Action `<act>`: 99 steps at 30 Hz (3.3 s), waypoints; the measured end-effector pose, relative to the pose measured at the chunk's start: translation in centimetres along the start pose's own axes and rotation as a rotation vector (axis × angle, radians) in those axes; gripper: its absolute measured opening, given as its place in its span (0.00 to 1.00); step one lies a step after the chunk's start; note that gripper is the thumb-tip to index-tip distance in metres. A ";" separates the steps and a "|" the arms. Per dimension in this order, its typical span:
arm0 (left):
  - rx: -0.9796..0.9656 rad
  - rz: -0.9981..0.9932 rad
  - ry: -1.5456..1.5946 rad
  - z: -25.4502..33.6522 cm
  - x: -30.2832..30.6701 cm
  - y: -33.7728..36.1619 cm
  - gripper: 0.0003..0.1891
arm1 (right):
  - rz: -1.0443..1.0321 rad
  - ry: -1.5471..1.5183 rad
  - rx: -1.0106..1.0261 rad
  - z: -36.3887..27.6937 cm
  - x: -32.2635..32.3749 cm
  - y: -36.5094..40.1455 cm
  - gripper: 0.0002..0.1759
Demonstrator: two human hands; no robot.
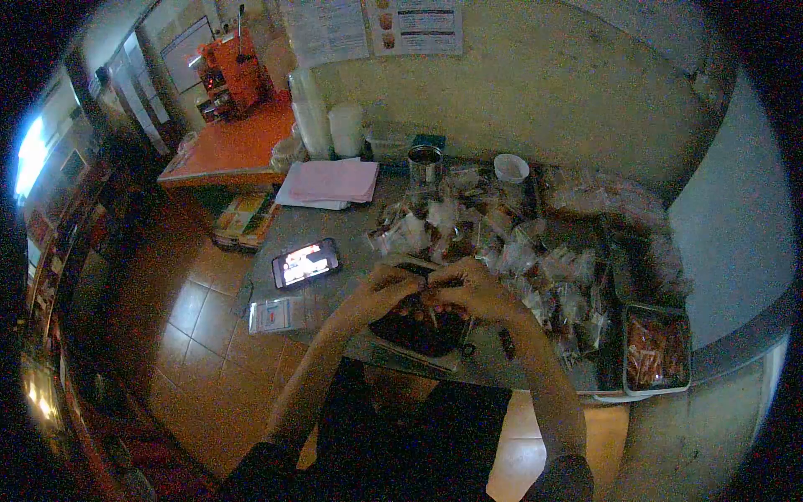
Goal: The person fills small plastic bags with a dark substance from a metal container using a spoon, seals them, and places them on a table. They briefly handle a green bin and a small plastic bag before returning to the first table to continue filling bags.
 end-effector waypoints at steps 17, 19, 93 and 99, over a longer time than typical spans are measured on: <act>-0.132 -0.069 0.028 0.4 0.2 0.0 0.14 | -0.006 -0.096 -0.008 -0.7 0.1 -0.1 0.10; -0.155 0.035 -0.136 1.0 0.3 0.0 0.14 | 0.052 0.081 0.127 -1.1 0.4 0.0 0.11; -0.686 0.061 -0.705 8.4 2.1 1.3 0.10 | 0.263 0.359 0.562 -0.1 2.4 -1.3 0.12; -0.674 0.050 -0.716 8.2 1.8 1.7 0.11 | 0.233 0.511 0.569 0.2 1.9 -2.1 0.09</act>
Point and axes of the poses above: each hand's wrist, its own y-axis away from the middle knuckle, its own x-axis out of the back of the hand, z = x × y, the point moved 6 cm from there along -y, towards the middle knuckle
